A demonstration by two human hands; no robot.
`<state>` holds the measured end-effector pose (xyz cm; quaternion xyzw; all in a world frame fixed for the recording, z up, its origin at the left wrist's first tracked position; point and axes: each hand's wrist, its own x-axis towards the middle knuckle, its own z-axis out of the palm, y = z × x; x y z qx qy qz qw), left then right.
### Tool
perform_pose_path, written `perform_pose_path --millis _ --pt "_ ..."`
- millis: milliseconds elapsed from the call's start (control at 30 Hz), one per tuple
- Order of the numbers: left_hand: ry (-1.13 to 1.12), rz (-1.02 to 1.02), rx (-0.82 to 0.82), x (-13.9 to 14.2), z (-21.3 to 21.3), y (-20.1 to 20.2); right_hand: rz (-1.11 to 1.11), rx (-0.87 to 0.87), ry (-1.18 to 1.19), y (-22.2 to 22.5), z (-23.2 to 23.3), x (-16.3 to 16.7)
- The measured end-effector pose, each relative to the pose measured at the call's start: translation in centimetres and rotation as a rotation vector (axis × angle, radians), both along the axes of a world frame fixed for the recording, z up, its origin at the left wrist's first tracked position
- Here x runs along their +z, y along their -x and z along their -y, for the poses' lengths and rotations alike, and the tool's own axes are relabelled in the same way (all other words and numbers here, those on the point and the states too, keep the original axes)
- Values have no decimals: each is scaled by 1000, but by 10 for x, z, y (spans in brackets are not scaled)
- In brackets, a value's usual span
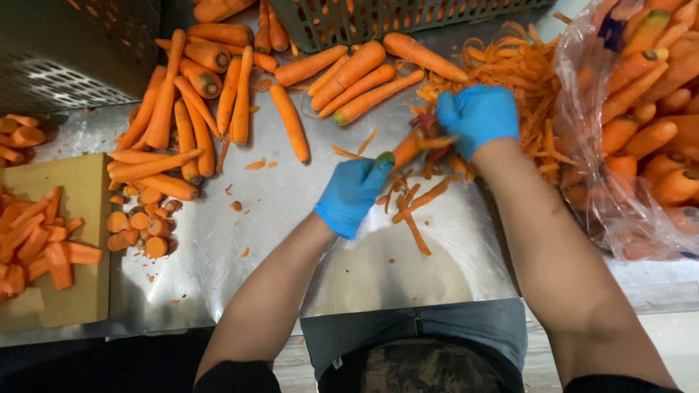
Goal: The person peels multiple carrots one by one using a handheld peeler on a stainless steel countertop. They hold each carrot with the left hand and draw the peeler along its length with the right hand, then place the peeled carrot aside. Carrot peels accumulate on the table throughout the clip.
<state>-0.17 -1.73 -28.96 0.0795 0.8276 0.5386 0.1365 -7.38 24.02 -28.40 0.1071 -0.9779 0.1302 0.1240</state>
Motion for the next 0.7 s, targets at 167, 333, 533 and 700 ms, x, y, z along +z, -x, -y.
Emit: perform_pose_path --millis 167,333,533,700 --pt "101 -7 46 19 17 5 -57 -237 -75 21 -33 -3" --pt "106 -97 -5 26 13 2 -114 -89 267 -14 5 18" --pt "146 -212 -185 29 11 -5 -250 279 3 -39 53 30" --pt "280 -178 -249 39 16 -5 -67 58 -89 4 -8 16"
